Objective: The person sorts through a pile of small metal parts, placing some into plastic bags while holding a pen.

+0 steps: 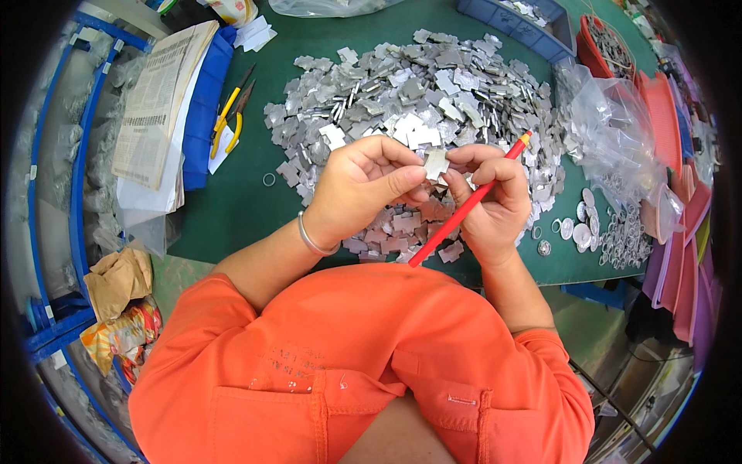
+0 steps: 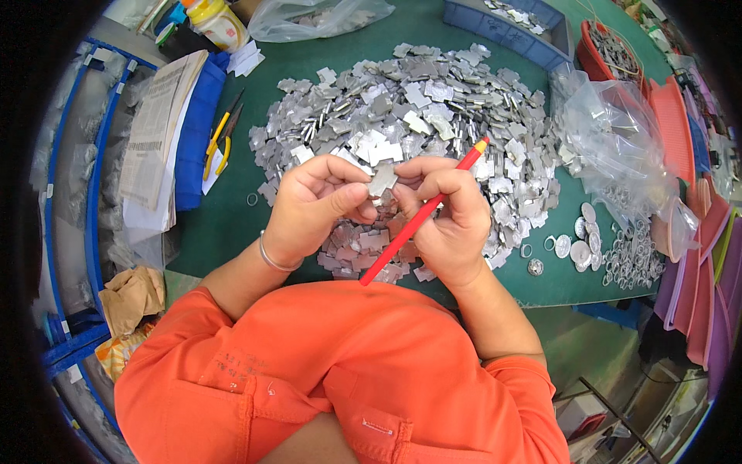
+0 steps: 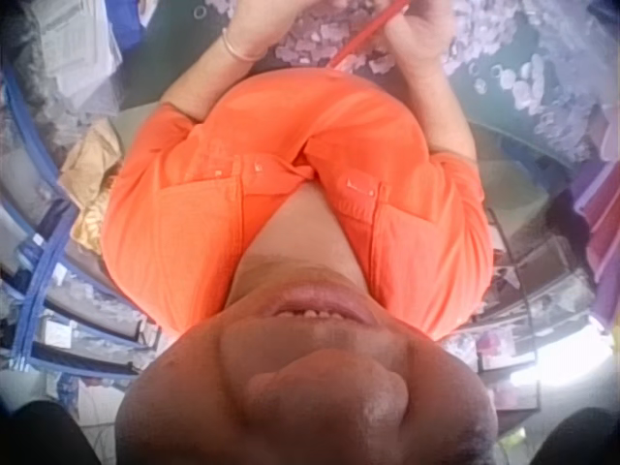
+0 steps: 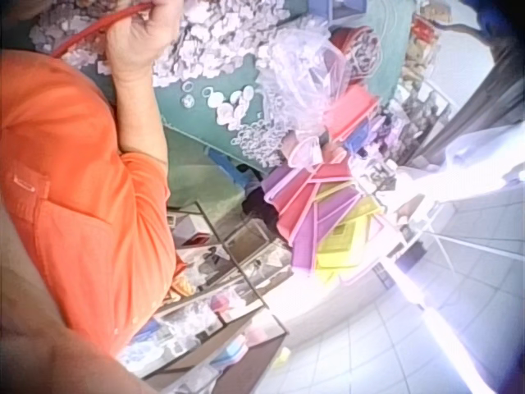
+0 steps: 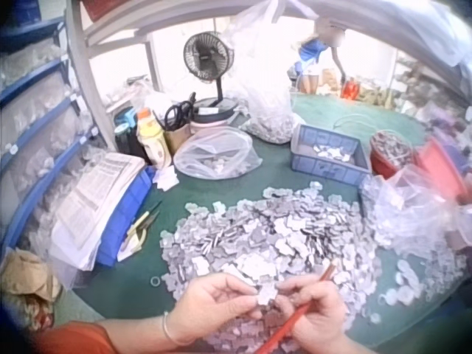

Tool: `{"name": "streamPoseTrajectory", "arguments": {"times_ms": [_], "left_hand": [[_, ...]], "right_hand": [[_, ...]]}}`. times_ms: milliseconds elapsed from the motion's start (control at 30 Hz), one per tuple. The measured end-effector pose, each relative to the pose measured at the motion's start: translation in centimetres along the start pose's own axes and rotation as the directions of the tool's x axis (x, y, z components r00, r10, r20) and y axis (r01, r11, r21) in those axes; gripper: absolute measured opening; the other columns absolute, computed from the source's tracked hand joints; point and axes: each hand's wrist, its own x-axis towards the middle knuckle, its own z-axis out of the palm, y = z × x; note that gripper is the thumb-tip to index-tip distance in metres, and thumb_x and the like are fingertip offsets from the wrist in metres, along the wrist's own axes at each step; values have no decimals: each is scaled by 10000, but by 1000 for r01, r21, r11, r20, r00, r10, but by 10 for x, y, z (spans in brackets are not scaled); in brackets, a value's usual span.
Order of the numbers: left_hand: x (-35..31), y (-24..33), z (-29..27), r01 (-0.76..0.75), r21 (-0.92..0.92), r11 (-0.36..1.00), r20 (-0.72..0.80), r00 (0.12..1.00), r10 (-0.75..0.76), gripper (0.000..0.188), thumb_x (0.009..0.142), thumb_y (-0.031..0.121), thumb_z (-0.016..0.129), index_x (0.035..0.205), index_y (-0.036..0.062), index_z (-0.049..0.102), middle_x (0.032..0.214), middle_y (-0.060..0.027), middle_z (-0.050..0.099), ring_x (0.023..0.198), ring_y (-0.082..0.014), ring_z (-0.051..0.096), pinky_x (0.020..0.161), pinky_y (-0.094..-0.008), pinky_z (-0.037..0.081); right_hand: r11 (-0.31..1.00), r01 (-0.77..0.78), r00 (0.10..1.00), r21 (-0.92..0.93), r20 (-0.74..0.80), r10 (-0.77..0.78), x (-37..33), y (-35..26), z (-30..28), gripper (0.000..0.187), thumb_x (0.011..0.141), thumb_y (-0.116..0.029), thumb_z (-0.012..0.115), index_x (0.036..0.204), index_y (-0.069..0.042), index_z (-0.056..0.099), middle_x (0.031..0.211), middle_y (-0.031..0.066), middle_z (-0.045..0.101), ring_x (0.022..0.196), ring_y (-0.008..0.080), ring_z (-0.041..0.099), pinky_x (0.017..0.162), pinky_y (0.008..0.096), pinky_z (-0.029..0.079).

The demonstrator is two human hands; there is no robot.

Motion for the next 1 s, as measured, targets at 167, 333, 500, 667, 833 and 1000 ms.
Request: {"name": "streamPoseTrajectory", "arguments": {"times_ms": [167,333,500,667,833,1000], "left_hand": [[0,0,1,-47,13,999,-11,999,47,138,824,-2,626,930,-47,550,870,-103,625,763,-146,641,677,-255,551],[-2,-3,2,-92,67,993,-15,996,93,136,816,-28,622,925,-48,541,872,-104,621,767,-140,638,675,-249,549],[-1,-4,1,-90,63,994,-13,996,91,178,808,-45,621,952,-49,518,871,-106,612,757,-140,638,665,-246,547],[-1,-5,0,-69,60,996,-18,997,70,221,802,-43,628,984,-50,502,872,-109,609,755,-143,639,664,-241,545],[-1,-7,0,-78,68,995,-30,996,80,226,807,-44,623,999,-46,503,886,-115,614,769,-152,642,671,-244,545],[0,-11,-2,-147,105,983,-4,989,149,221,806,-53,621,996,-37,508,914,-129,625,784,-166,647,660,-252,550]], "right_hand": [[962,-197,980,191,10,198,-4,-5,0,246,791,105,602,864,-41,418,971,139,575,748,93,545,639,219,469],[953,-192,981,233,25,192,-5,-5,2,248,800,100,598,866,-48,409,946,127,572,730,71,524,620,201,452],[933,-259,965,251,30,260,-5,-6,1,264,790,102,607,865,-53,407,912,116,574,697,65,523,576,195,445],[877,-361,927,318,22,374,-5,-7,2,266,789,102,606,859,-59,406,900,113,573,656,62,520,517,195,435],[949,-222,975,225,27,221,-7,-1,2,256,785,99,614,837,-53,414,902,115,575,688,77,527,569,206,445],[997,-55,997,54,50,53,-6,-2,-2,259,763,105,634,825,-45,432,919,134,584,715,112,546,617,230,454]]}}
